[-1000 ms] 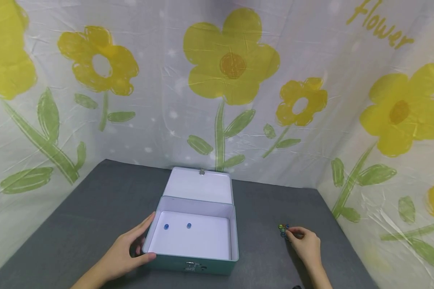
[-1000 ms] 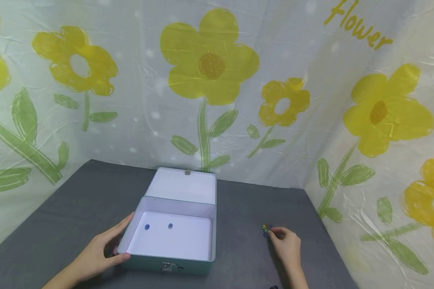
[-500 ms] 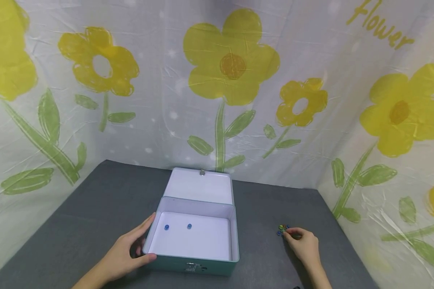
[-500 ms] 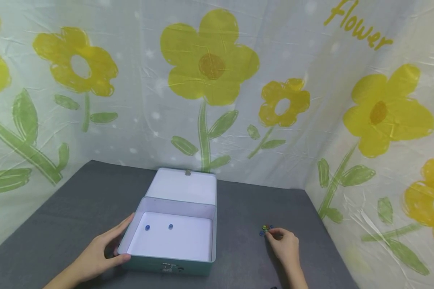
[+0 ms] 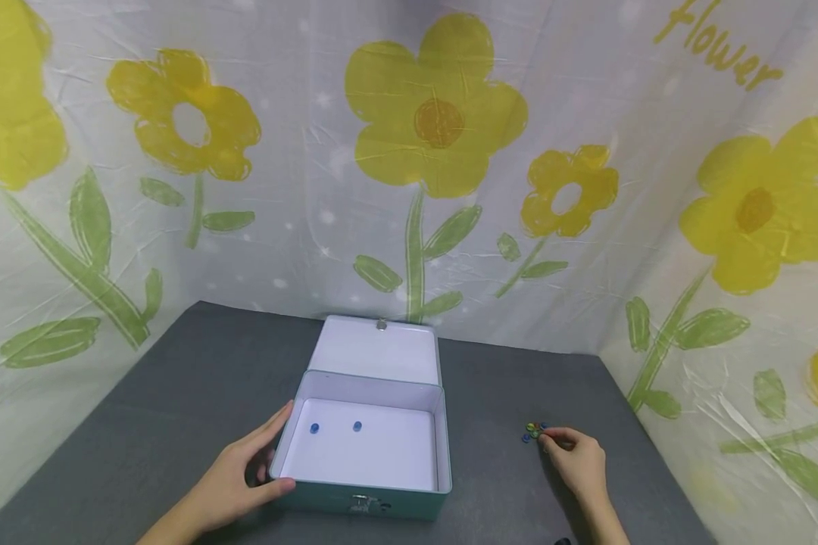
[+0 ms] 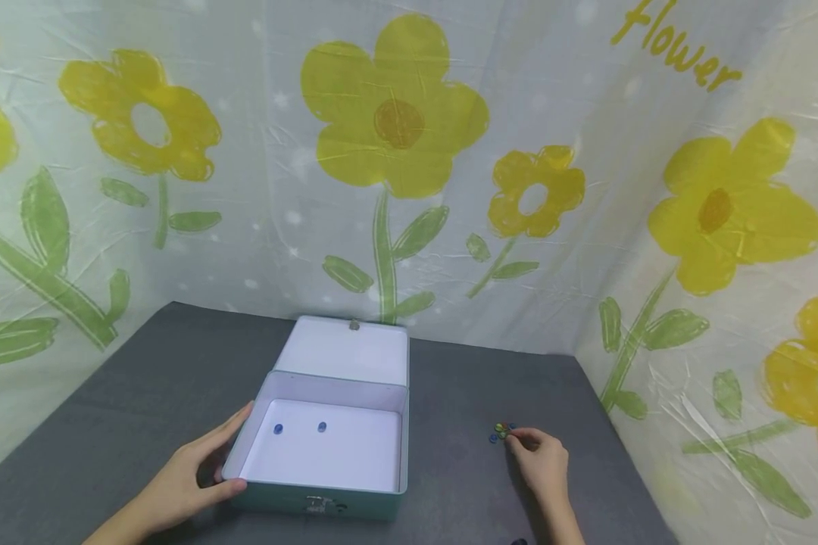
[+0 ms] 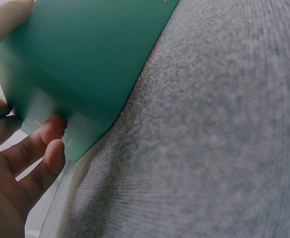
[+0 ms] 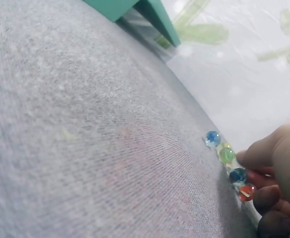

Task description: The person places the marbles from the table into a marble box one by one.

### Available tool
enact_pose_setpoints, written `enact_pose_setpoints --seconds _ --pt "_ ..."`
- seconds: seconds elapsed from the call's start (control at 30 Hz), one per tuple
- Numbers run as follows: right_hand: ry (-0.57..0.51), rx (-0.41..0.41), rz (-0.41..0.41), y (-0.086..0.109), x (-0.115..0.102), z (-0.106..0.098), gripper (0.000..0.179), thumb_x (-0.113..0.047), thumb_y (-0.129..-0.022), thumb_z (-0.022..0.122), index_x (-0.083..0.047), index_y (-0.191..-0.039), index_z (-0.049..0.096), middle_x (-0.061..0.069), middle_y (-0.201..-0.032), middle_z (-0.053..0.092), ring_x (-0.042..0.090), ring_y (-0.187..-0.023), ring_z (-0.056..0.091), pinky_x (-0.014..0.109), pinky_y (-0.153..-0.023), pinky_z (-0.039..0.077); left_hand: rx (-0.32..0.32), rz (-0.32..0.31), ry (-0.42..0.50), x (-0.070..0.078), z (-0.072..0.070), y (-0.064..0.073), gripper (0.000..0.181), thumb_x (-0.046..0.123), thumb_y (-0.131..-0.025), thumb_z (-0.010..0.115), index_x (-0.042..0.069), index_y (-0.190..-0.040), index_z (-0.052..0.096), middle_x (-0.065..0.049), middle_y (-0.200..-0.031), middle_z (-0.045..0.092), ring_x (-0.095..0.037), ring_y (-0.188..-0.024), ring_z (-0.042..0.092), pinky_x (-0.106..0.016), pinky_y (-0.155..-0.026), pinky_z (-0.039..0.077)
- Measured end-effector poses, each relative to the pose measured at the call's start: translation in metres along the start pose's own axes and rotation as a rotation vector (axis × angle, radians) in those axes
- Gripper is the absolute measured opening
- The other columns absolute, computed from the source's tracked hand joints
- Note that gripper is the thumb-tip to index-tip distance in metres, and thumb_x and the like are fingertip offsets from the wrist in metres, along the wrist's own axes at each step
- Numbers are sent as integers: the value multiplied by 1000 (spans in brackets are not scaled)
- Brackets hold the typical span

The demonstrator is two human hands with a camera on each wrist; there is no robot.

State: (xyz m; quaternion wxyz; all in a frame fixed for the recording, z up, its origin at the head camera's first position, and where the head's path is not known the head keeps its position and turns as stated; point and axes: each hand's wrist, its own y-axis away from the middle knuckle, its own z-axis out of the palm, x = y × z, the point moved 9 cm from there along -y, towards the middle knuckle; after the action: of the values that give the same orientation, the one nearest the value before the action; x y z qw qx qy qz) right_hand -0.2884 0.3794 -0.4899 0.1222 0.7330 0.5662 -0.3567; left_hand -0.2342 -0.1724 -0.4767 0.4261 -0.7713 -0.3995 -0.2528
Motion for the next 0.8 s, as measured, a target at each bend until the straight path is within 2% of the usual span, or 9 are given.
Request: enact_pose_setpoints --seconds 0.23,0.43,0.6,0.7,0.8 --pt "-201 33 129 -1 12 1 28 -17 -98 78 5 -115 78 19 -106 78 12 -69 70 23 -60 53 2 -7 3 -2 0 0 97 19 -83 91 11 -165 39 9 -157 50 -5 -72 51 -23 -61 46" --pt "-378 63 213 0 17 -1 34 -19 -100 76 6 -124 74 5 -105 79 6 -73 67 24 -65 55 2 3 0 -2 0 0 98 20 -83 91 12 -165 39 13 -158 48 -4 -72 51 -23 -61 46" --pt "-429 90 245 0 15 -3 36 -24 -101 76 1 -127 74 -11 -99 77 3 -82 65 27 -67 59 2 -1 -3 -2 0 1 98 21 -83 91 14 -165 39 12 -158 49 -3 -73 51 -23 -61 46" --pt "-457 70 250 -1 9 -3 41 -30 -101 76 -2 -130 74 -22 -94 73 5 -86 64 27 -67 59 3 -8 -4 -2 -1 1 98 21 -83 91 14 -165 39 8 -156 51 -3 -73 51 -23 -61 46" --pt "-481 38 240 -1 0 -1 46 -37 -99 77 -4 -132 74 -27 -91 72 7 -85 62 26 -66 56 5 5 -6 -1 -1 0 98 20 -83 91 14 -165 39 14 -157 48 -4 -72 51 -23 -61 46"
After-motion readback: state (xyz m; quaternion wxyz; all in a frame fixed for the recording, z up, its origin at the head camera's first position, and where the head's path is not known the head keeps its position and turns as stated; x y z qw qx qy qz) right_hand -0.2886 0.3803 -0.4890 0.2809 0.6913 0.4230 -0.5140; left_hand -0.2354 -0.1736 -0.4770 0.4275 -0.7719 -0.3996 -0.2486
